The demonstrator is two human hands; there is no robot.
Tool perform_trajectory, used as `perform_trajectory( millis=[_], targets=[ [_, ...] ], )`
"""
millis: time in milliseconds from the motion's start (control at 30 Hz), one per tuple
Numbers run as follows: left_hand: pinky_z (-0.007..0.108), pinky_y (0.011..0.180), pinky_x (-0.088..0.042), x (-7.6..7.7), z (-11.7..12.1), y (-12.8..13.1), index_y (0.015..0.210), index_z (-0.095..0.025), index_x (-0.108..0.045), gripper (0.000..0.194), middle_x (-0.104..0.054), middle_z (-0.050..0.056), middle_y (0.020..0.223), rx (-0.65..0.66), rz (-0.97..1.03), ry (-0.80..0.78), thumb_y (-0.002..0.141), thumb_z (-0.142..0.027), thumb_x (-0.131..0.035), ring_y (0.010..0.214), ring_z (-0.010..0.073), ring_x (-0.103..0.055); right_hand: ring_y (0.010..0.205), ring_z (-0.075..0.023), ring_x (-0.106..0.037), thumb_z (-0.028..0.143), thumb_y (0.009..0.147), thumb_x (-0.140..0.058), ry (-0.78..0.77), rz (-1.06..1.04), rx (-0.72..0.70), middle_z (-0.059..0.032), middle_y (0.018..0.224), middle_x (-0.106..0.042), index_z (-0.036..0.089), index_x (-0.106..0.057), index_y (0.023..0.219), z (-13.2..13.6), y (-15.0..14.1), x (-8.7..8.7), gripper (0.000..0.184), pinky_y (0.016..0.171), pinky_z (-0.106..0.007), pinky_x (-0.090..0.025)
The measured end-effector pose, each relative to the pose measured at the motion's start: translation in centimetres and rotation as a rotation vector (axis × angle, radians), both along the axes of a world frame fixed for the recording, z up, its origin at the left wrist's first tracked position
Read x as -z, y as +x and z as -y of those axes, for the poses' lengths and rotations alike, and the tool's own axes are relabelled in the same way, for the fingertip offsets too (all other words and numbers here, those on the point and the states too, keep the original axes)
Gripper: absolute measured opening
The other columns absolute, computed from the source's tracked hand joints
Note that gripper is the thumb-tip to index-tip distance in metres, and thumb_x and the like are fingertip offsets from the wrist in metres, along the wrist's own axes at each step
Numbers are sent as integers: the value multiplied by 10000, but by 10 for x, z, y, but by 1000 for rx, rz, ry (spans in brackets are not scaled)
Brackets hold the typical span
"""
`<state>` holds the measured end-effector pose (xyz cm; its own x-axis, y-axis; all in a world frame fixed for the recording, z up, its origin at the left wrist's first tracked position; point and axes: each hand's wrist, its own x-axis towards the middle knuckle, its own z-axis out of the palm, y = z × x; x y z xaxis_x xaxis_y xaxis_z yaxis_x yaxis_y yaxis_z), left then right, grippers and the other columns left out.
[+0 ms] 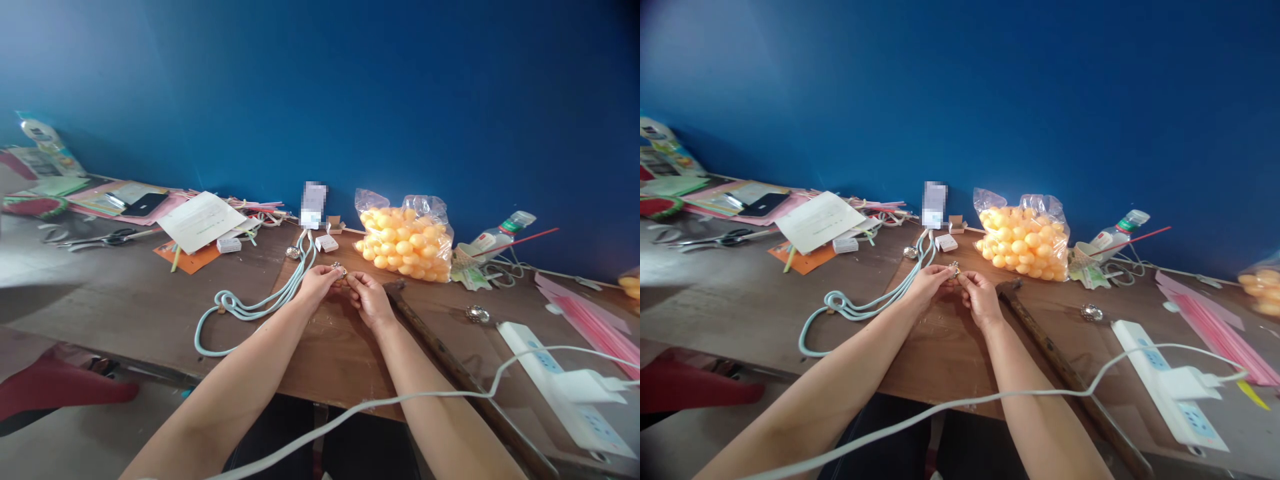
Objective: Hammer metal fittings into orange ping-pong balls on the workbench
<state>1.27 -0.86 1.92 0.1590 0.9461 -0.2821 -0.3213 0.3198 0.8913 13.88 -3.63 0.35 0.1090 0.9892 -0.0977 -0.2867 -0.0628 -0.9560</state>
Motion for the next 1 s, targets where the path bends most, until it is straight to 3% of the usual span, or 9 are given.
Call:
perform_trajectory(
  millis=[400, 733, 1000],
  targets=[
    [240, 570, -520, 3, -1, 0, 759, -92, -667, 246, -692, 75, 697, -6, -1, 59, 665, -273, -803, 599, 145, -647, 402, -43, -369, 368, 562, -824, -3, -9, 15, 5, 637, -652, 196, -557, 708, 1, 0, -2, 349, 337, -172, -211],
    [223, 548, -516, 6, 0, 2, 748, -100, -652, 234, -687, 79, 659, 34, 24, 30, 684, -275, -793, 573, 144, -657, 350, -27, -299, 420, 569, -811, -49, 57, -9, 27, 578, -630, 203, -535, 734, 0, 4, -3, 388, 334, -171, -118],
    [236, 600, -548, 6, -3, 1, 796, -92, -653, 225, -663, 53, 661, 50, 161, -22, 718, -265, -773, 549, 115, -634, 369, -50, -355, 527, 644, -762, 71, 155, 24, 22, 584, -621, 209, -547, 733, 0, 2, 0, 394, 344, -194, -189]
  ],
)
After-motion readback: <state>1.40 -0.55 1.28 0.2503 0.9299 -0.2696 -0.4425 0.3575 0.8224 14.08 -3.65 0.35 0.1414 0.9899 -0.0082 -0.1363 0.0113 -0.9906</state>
